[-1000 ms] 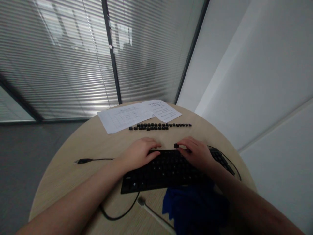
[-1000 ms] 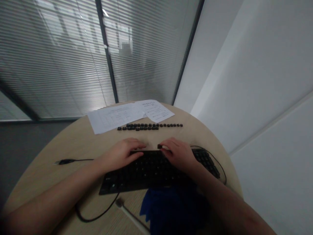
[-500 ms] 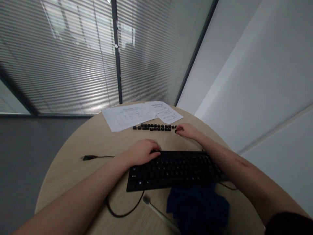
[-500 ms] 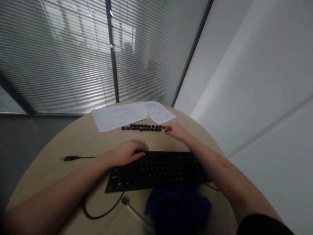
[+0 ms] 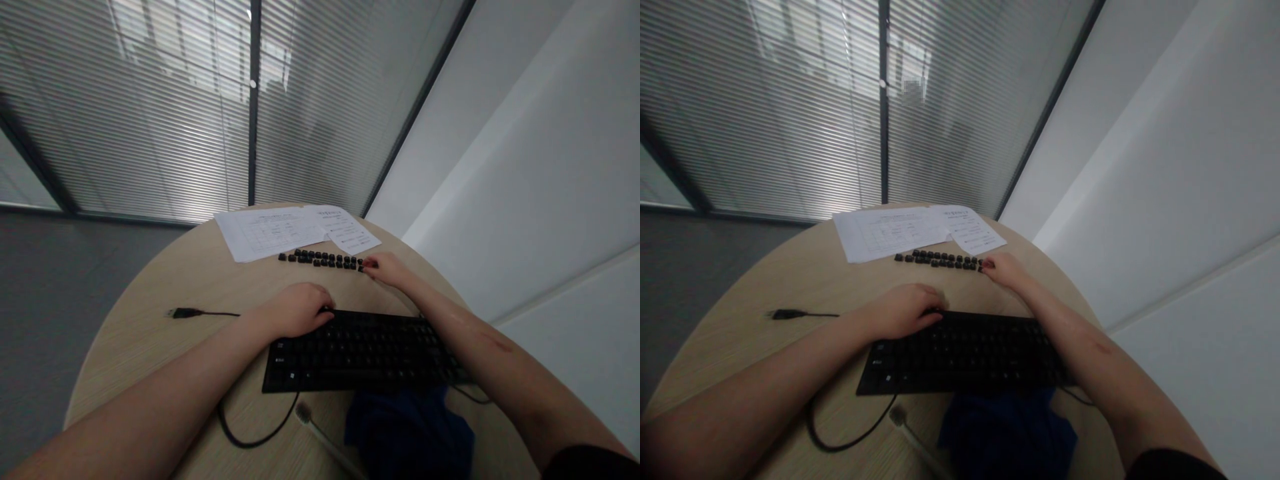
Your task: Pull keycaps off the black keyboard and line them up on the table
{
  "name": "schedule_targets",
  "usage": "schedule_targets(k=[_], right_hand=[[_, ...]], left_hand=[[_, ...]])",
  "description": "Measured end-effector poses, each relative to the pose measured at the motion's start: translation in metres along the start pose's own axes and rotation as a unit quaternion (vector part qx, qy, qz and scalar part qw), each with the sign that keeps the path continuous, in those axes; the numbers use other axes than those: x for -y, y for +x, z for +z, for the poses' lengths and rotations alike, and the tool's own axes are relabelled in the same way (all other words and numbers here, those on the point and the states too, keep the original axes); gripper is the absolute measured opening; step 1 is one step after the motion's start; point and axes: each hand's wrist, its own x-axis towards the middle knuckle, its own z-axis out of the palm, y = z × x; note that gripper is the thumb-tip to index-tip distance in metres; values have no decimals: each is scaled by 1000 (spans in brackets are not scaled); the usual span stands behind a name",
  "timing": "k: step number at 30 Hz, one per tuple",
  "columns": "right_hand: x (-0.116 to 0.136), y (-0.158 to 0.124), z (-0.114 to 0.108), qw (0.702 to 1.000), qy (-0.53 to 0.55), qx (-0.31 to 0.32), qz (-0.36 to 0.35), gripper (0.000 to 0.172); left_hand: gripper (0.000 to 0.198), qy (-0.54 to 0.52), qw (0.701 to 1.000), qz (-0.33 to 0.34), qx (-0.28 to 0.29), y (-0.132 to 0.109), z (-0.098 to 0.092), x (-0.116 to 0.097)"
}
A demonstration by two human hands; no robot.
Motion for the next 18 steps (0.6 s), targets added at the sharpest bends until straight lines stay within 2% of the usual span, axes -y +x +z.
schedule_targets(k=[7,18], right_hand=[[9,2,3,999,-51,3,-10,23],[8,10,-7,993,-65,66,-72,23]], left_hand=[[21,5,1000,-7,-5,0,-1,-2],[21,-7,1000,-14,0,1,0,-2]])
